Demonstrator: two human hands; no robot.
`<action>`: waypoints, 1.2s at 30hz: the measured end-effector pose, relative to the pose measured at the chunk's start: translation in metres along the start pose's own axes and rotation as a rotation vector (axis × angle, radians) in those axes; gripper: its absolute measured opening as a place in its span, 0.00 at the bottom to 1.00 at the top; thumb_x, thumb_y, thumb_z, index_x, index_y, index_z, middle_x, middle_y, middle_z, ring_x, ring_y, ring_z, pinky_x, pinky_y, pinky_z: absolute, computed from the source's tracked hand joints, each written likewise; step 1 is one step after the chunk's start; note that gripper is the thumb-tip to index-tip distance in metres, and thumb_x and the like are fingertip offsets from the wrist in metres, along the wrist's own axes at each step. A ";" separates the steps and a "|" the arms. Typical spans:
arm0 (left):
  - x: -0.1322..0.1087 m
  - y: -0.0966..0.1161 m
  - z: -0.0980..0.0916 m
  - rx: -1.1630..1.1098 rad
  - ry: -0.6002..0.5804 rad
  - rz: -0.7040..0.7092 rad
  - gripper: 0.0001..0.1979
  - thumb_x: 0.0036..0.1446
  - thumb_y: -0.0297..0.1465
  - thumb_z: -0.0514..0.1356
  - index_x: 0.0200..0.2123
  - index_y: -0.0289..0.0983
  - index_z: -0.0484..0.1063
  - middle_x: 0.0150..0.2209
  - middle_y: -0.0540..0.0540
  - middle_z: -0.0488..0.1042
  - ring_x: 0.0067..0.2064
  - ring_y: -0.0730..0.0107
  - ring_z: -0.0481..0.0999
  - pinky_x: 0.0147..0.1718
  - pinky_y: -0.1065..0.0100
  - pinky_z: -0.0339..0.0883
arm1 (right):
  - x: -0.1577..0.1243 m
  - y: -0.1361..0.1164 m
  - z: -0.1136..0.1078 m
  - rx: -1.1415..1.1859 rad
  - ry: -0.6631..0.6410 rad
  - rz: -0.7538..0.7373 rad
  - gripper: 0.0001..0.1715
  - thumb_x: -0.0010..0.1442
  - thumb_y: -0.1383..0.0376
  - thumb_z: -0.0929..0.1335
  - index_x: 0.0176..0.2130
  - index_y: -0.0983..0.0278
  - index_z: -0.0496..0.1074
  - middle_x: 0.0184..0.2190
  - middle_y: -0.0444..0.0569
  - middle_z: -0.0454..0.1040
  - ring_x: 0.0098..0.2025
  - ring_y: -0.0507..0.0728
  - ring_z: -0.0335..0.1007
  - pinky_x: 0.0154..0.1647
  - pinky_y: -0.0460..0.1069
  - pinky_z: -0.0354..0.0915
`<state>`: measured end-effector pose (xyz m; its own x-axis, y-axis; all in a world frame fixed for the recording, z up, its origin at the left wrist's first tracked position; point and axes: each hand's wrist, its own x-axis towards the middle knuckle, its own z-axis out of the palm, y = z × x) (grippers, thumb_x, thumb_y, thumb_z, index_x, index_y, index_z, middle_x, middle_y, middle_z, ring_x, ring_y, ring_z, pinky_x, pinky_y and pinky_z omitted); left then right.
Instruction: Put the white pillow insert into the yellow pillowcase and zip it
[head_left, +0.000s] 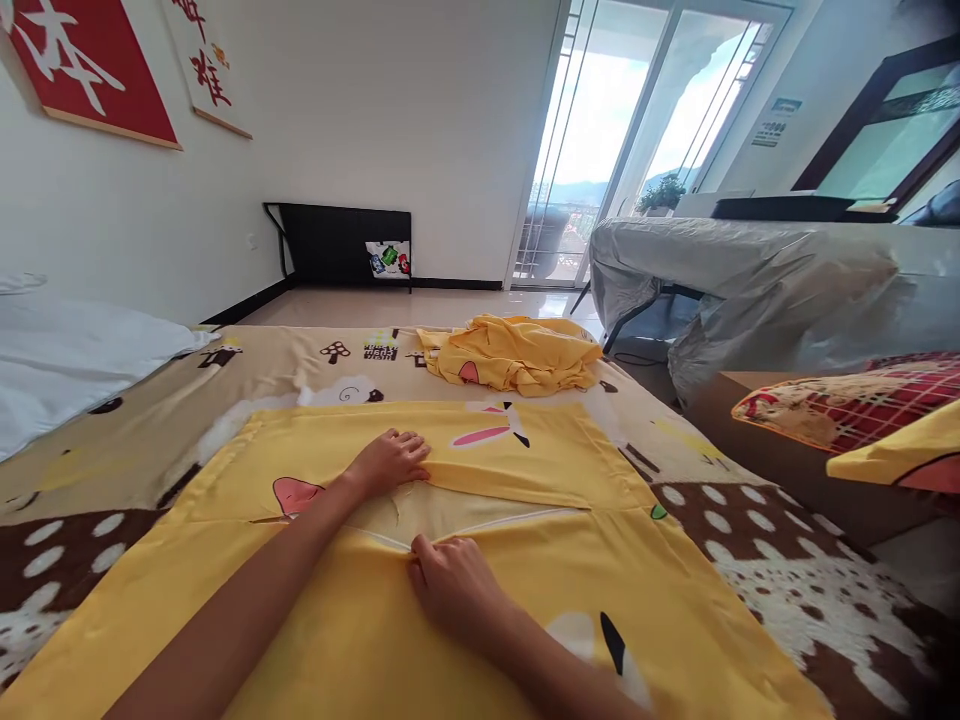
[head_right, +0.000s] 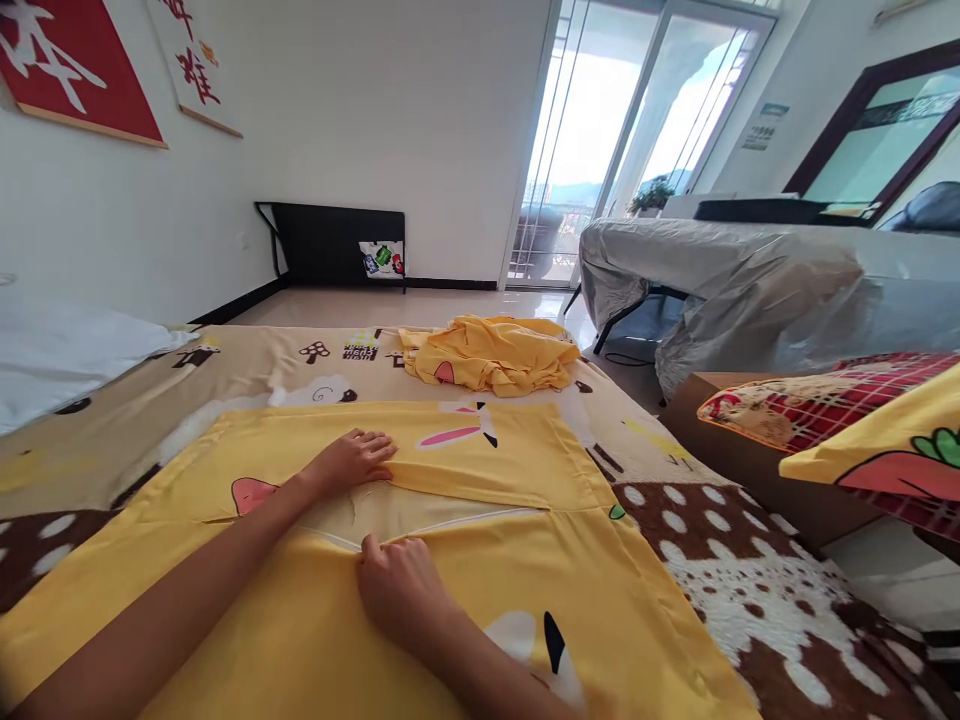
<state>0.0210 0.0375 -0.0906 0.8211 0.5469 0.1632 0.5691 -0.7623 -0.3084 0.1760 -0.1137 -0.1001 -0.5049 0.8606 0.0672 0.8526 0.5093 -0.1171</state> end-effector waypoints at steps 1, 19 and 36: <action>0.003 -0.003 -0.001 0.017 0.001 -0.005 0.19 0.62 0.42 0.51 0.45 0.34 0.70 0.47 0.39 0.73 0.49 0.59 0.71 0.43 0.63 0.60 | -0.002 -0.002 0.000 -0.003 -0.004 -0.014 0.09 0.62 0.68 0.58 0.34 0.64 0.66 0.26 0.50 0.76 0.28 0.56 0.74 0.25 0.47 0.51; 0.017 -0.013 -0.004 0.030 -0.002 -0.120 0.19 0.57 0.37 0.56 0.51 0.37 0.66 0.46 0.42 0.72 0.47 0.61 0.70 0.44 0.63 0.60 | -0.018 -0.014 -0.027 0.070 -0.093 -0.103 0.20 0.62 0.55 0.61 0.33 0.65 0.74 0.29 0.53 0.78 0.29 0.58 0.75 0.29 0.47 0.60; 0.006 -0.004 -0.022 0.104 -0.028 -0.075 0.29 0.53 0.27 0.54 0.60 0.36 0.58 0.55 0.36 0.66 0.55 0.52 0.64 0.55 0.50 0.49 | -0.016 -0.014 -0.017 0.066 -0.048 -0.108 0.17 0.61 0.58 0.62 0.31 0.65 0.73 0.27 0.51 0.78 0.28 0.58 0.75 0.29 0.47 0.59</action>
<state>0.0241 0.0364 -0.0677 0.7743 0.6113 0.1638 0.6197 -0.6800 -0.3918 0.1746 -0.1351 -0.0823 -0.6006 0.7988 0.0355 0.7830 0.5965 -0.1764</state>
